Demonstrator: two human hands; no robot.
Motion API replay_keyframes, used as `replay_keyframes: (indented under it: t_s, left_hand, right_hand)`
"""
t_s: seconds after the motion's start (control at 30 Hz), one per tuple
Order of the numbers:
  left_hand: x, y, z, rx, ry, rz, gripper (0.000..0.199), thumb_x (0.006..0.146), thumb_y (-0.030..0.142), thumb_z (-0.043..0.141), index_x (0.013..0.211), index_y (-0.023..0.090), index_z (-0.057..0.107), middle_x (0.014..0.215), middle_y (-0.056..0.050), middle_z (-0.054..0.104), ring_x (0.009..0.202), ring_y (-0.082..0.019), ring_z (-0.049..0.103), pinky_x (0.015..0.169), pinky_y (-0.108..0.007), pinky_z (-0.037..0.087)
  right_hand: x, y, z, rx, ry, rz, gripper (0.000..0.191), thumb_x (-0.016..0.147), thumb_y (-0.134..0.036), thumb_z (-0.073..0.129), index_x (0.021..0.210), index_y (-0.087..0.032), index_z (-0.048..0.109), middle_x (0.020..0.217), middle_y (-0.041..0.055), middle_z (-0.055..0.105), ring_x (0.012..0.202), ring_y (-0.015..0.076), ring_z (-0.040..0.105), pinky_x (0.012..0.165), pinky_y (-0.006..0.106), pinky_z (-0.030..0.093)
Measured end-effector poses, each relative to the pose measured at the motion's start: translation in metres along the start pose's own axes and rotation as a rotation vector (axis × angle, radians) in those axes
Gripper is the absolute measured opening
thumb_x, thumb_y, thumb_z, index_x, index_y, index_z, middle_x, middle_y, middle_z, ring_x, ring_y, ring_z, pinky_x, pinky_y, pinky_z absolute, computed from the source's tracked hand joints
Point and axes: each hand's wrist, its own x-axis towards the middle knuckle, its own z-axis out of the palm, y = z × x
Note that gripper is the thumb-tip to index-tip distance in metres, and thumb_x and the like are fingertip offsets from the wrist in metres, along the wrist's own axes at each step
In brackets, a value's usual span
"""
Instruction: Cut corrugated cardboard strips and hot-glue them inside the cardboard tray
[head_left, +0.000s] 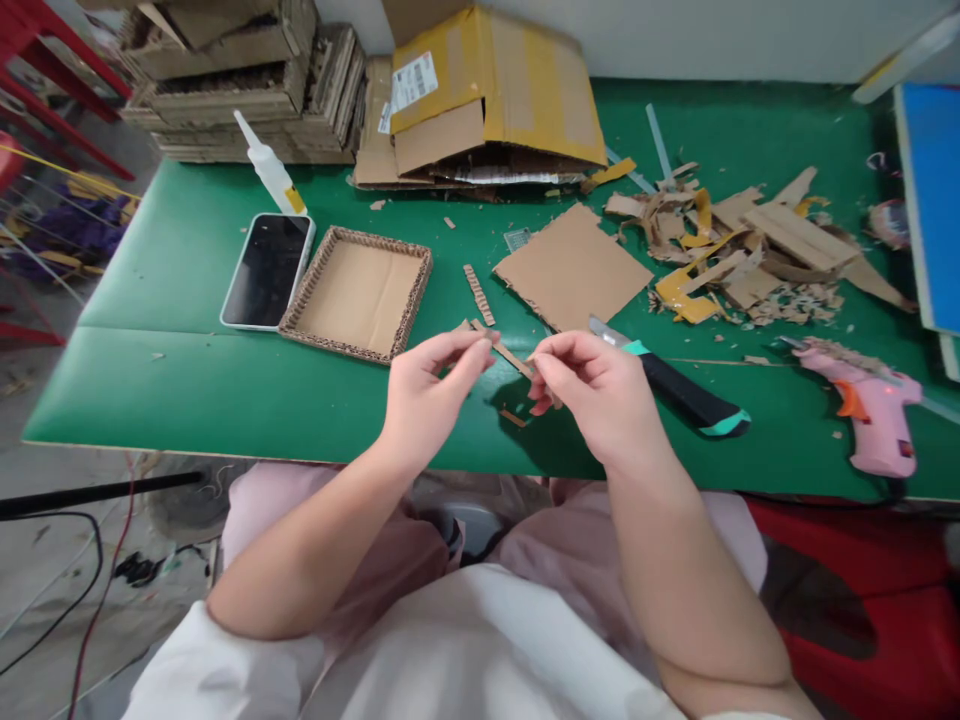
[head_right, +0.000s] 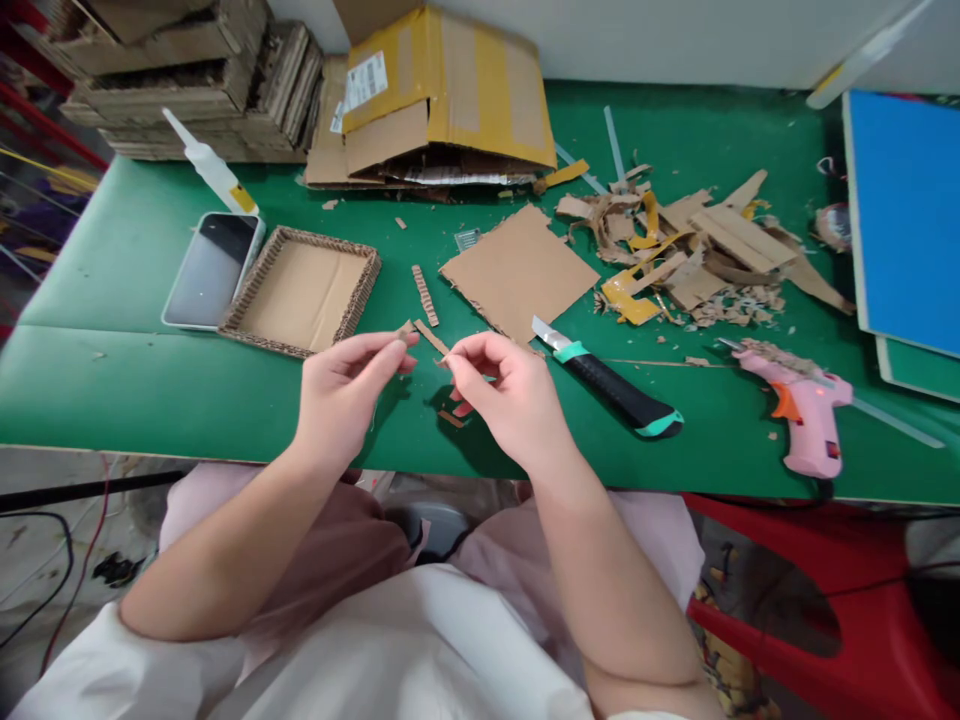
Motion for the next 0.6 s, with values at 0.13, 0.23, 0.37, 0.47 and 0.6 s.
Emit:
replay_keyframes:
  t_s: [0.13, 0.23, 0.37, 0.47, 0.6]
  left_hand:
    - [0.011, 0.002, -0.012, -0.224, 0.032, -0.134, 0.019, 0.078, 0.036, 0.061, 0.084, 0.019, 0.066, 0.080, -0.002, 0.070, 0.060, -0.009, 0.064, 0.053, -0.020, 0.052]
    - [0.017, 0.005, -0.020, -0.278, 0.004, -0.183, 0.024, 0.079, 0.040, 0.060, 0.091, 0.020, 0.063, 0.080, -0.001, 0.069, 0.060, -0.010, 0.065, 0.045, -0.017, 0.048]
    - [0.021, 0.009, -0.026, -0.365, 0.010, -0.239, 0.025, 0.079, 0.040, 0.059, 0.094, 0.020, 0.061, 0.082, 0.000, 0.069, 0.060, -0.008, 0.064, 0.038, -0.014, 0.042]
    - [0.024, 0.013, -0.031, -0.439, 0.045, -0.279, 0.024, 0.079, 0.039, 0.059, 0.092, 0.020, 0.059, 0.080, 0.000, 0.068, 0.055, -0.006, 0.062, 0.034, -0.013, 0.036]
    - [0.028, 0.016, -0.046, -0.462, 0.081, -0.242, 0.019, 0.081, 0.039, 0.056, 0.091, 0.022, 0.059, 0.072, 0.003, 0.065, 0.036, -0.001, 0.043, 0.028, -0.016, 0.022]
  right_hand:
    - [-0.003, 0.001, -0.004, -0.343, -0.051, -0.116, 0.011, 0.079, -0.026, 0.057, 0.079, -0.018, 0.064, 0.070, -0.0014, 0.065, 0.059, 0.0088, 0.060, 0.050, 0.019, 0.048]
    - [-0.007, 0.003, -0.004, -0.621, -0.218, -0.212, 0.015, 0.081, -0.018, 0.054, 0.087, -0.020, 0.068, 0.086, 0.0003, 0.069, 0.074, 0.0113, 0.064, 0.063, 0.022, 0.051]
    - [-0.013, 0.003, -0.001, -0.828, -0.274, -0.321, 0.028, 0.082, -0.010, 0.047, 0.100, -0.019, 0.067, 0.097, 0.0023, 0.069, 0.089, 0.0152, 0.064, 0.075, 0.029, 0.053]
    - [-0.018, 0.004, 0.015, -0.886, -0.136, -0.470, 0.028, 0.082, -0.011, 0.047, 0.102, -0.016, 0.066, 0.097, 0.0053, 0.069, 0.094, 0.0175, 0.062, 0.082, 0.034, 0.052]
    - [-0.027, 0.014, 0.056, -0.991, -0.189, -0.665, 0.030, 0.087, -0.025, 0.048, 0.111, -0.016, 0.062, 0.123, 0.0098, 0.058, 0.118, 0.0233, 0.050, 0.099, 0.044, 0.043]
